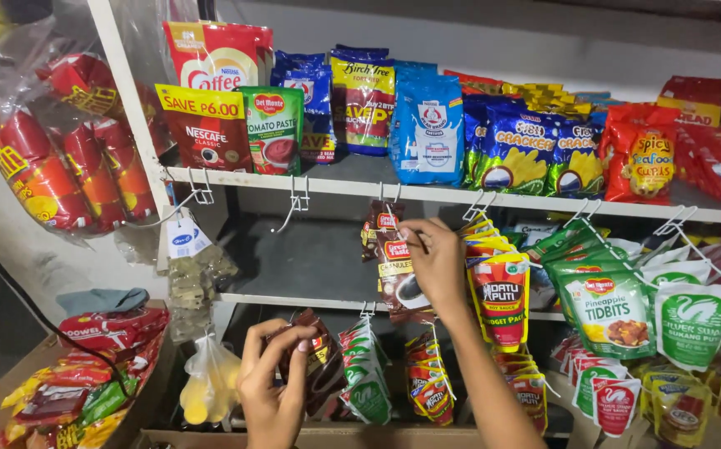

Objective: Stocking and organizing various snack packets and coffee sachets on store shelves.

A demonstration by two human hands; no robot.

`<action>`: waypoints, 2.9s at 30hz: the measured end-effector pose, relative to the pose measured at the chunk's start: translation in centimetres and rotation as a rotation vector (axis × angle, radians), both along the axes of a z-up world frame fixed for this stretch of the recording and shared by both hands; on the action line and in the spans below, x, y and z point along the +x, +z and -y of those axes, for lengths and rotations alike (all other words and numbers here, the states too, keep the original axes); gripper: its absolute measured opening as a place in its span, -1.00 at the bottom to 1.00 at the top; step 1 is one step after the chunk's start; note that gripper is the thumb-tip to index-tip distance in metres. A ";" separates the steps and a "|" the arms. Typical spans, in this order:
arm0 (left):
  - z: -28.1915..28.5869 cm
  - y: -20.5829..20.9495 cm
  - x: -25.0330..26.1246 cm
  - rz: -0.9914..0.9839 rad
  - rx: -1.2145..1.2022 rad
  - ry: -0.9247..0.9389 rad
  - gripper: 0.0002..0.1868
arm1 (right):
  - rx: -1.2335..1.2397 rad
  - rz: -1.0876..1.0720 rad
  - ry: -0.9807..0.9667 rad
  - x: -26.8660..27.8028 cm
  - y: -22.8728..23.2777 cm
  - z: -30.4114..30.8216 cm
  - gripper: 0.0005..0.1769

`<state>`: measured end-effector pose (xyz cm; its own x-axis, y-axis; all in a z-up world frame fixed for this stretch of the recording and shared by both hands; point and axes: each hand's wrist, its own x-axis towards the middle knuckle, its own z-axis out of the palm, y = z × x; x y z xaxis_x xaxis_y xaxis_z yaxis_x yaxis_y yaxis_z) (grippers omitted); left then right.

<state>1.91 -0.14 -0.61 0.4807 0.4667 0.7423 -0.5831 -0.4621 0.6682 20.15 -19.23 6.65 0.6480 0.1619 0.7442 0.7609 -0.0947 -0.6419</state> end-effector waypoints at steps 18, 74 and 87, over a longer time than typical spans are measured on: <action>3.0 4.7 3.7 -0.048 0.001 -0.277 -0.85 | 0.043 -0.097 -0.382 9.4 -4.3 -3.2 -0.64; 9.1 7.9 11.0 0.011 -0.324 -0.267 -0.80 | 0.300 0.025 -0.183 -3.3 0.0 -1.4 -0.66; 7.9 3.0 18.0 -0.130 -0.467 -0.448 -0.78 | 0.246 0.006 -0.249 4.0 -5.3 -2.3 -0.68</action>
